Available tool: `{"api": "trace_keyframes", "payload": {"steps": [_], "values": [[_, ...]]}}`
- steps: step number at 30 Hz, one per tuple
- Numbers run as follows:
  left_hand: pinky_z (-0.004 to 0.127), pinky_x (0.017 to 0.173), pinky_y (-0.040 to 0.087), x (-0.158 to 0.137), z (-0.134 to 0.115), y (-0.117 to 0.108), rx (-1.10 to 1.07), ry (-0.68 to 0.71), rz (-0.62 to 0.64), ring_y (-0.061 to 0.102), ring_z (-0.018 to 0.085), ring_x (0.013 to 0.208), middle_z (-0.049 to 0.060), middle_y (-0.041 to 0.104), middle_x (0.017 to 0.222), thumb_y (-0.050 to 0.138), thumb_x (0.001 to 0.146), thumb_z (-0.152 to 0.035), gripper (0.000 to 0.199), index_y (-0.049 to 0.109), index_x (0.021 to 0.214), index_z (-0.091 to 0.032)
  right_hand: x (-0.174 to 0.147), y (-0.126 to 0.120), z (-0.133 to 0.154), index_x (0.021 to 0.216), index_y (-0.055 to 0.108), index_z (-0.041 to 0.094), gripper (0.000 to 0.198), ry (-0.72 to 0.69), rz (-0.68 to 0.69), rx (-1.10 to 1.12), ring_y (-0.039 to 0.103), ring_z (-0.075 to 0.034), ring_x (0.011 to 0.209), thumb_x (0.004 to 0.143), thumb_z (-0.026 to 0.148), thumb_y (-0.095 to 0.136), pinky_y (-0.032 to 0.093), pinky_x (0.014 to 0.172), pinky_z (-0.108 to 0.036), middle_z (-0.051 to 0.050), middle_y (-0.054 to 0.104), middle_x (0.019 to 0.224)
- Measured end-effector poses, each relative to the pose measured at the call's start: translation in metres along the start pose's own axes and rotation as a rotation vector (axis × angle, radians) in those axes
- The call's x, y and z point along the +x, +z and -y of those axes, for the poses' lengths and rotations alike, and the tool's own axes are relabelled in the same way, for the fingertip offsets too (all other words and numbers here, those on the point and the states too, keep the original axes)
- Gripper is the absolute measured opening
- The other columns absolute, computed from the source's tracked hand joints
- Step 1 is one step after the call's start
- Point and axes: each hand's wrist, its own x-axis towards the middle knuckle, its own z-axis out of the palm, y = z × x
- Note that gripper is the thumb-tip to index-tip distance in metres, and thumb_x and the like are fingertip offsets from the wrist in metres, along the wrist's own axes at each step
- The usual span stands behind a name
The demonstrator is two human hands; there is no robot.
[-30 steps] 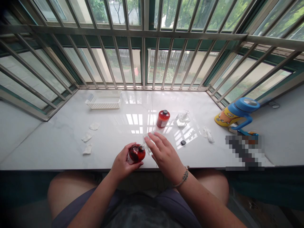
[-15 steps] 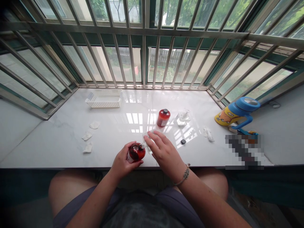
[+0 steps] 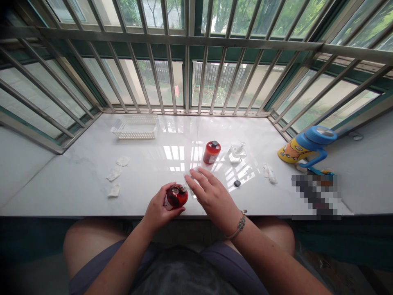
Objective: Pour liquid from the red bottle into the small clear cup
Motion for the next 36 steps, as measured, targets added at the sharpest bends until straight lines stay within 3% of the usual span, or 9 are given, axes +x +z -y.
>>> {"api": "trace_keyframes", "payload": {"steps": [13,36], "values": [[0.050,0.113,0.058,-0.0003,0.0014,0.0002,0.002,-0.005,-0.002,0.071,0.033,0.128,0.011,0.070,0.142,0.094,0.076,-0.043,0.081,0.054,0.145,-0.028,0.0006,0.0003,-0.0001,0.164,0.045,0.022,0.070,0.006,-0.004,0.005,0.049,-0.035,0.150,0.097,0.002,0.053,0.055,0.118,-0.060,-0.016,0.060,0.154],[0.049,0.113,0.057,-0.0004,0.0029,0.0003,-0.004,-0.002,-0.004,0.070,0.032,0.129,0.011,0.070,0.143,0.094,0.076,-0.042,0.081,0.053,0.145,-0.027,-0.0012,0.0051,-0.0021,0.163,0.046,0.017,0.066,-0.042,-0.032,-0.054,0.045,-0.036,0.154,0.099,0.003,0.058,0.053,0.121,-0.058,-0.017,0.059,0.157]]}}
